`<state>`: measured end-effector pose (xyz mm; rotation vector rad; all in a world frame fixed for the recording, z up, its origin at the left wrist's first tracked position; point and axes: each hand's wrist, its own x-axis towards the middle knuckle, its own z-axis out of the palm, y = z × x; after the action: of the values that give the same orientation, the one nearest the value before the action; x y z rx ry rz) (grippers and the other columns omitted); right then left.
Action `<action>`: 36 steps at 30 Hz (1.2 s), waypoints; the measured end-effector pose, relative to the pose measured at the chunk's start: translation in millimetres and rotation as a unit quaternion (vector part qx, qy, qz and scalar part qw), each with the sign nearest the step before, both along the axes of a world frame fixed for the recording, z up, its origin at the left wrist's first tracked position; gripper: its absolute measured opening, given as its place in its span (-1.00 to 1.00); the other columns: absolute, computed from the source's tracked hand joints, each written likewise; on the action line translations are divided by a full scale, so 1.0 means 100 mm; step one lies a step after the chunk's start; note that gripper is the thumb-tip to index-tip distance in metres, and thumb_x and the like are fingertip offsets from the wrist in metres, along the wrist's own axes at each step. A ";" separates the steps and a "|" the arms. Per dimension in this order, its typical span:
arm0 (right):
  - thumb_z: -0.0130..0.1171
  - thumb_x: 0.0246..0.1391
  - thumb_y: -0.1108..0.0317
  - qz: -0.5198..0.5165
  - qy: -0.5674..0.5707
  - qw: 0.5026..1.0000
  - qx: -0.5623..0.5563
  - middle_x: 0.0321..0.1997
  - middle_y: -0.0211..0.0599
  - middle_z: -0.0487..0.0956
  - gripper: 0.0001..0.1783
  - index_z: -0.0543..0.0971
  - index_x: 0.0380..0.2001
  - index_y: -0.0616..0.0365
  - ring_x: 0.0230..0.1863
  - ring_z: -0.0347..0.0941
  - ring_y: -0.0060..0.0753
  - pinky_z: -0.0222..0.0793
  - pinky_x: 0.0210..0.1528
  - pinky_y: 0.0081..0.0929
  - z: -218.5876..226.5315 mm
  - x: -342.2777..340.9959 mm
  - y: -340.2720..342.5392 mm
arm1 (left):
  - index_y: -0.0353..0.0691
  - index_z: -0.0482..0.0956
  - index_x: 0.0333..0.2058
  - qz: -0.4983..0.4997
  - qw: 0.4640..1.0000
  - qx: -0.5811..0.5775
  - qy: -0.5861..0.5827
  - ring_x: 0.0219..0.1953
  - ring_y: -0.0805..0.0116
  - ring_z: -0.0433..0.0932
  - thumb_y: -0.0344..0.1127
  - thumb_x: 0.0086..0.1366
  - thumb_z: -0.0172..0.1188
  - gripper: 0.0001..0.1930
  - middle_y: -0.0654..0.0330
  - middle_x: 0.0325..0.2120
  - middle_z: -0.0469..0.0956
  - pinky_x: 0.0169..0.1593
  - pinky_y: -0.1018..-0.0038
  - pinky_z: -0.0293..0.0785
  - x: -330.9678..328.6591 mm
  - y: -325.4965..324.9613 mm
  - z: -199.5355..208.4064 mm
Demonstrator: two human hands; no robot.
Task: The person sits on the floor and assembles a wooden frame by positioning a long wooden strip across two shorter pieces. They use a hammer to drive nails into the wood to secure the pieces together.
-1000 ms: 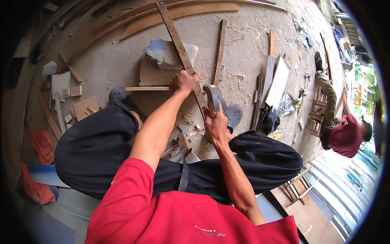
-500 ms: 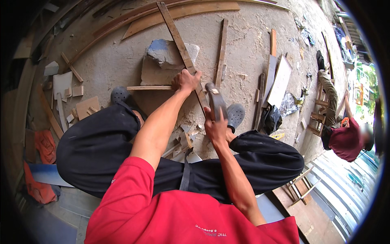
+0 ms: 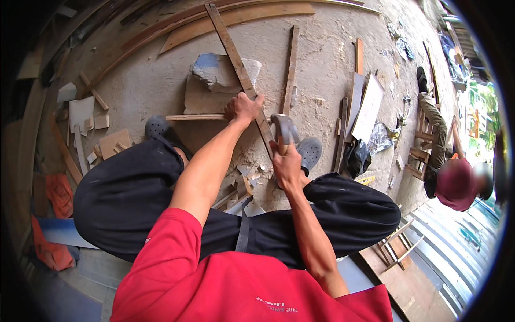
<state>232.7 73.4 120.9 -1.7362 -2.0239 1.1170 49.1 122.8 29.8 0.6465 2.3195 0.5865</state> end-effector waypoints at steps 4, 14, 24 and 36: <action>0.31 0.10 0.13 0.061 -0.014 0.998 0.025 -0.53 0.08 0.59 -0.67 0.55 -0.25 0.16 -0.46 0.59 0.14 0.42 -0.44 -0.14 0.23 0.17 0.19 | -0.41 0.66 -0.30 0.013 1.000 0.010 0.001 -0.21 -0.19 0.64 0.34 0.03 0.14 -0.25 -0.23 -0.30 0.64 -0.16 0.05 0.51 -0.03 -0.04 0.02; 0.23 0.09 0.21 0.527 -0.094 0.823 0.191 -0.52 -0.29 0.51 -0.75 0.38 -0.39 0.05 -0.59 0.54 -0.08 0.42 -0.58 -0.19 0.01 0.55 0.65 | -0.38 0.66 -0.41 0.019 0.999 0.016 0.044 -0.30 -0.19 0.65 0.32 0.01 0.18 -0.31 -0.21 -0.40 0.64 -0.25 0.03 0.52 0.04 -0.01 -0.04; 0.21 0.10 0.12 0.553 -0.053 0.786 0.271 -0.60 -0.39 0.50 -0.76 0.41 -0.38 -0.03 -0.56 0.59 -0.27 0.46 -0.57 -0.26 -0.11 0.51 0.98 | -0.43 0.65 -0.40 0.027 0.998 0.019 0.054 -0.30 -0.22 0.64 0.31 0.02 0.15 -0.28 -0.26 -0.40 0.63 -0.25 0.02 0.51 0.02 0.01 -0.12; 0.21 0.08 0.13 0.482 -0.109 0.841 0.221 -0.58 -0.38 0.51 -0.77 0.41 -0.39 -0.04 -0.58 0.58 -0.25 0.45 -0.59 -0.26 -0.16 0.42 0.93 | -0.45 0.65 -0.41 0.028 0.996 0.018 0.078 -0.31 -0.24 0.63 0.30 0.00 0.16 -0.29 -0.27 -0.42 0.62 -0.27 0.04 0.51 -0.03 0.06 -0.11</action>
<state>274.6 166.9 104.6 -0.5764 -3.0932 0.5223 46.3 129.1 18.4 0.6667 2.4837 0.6233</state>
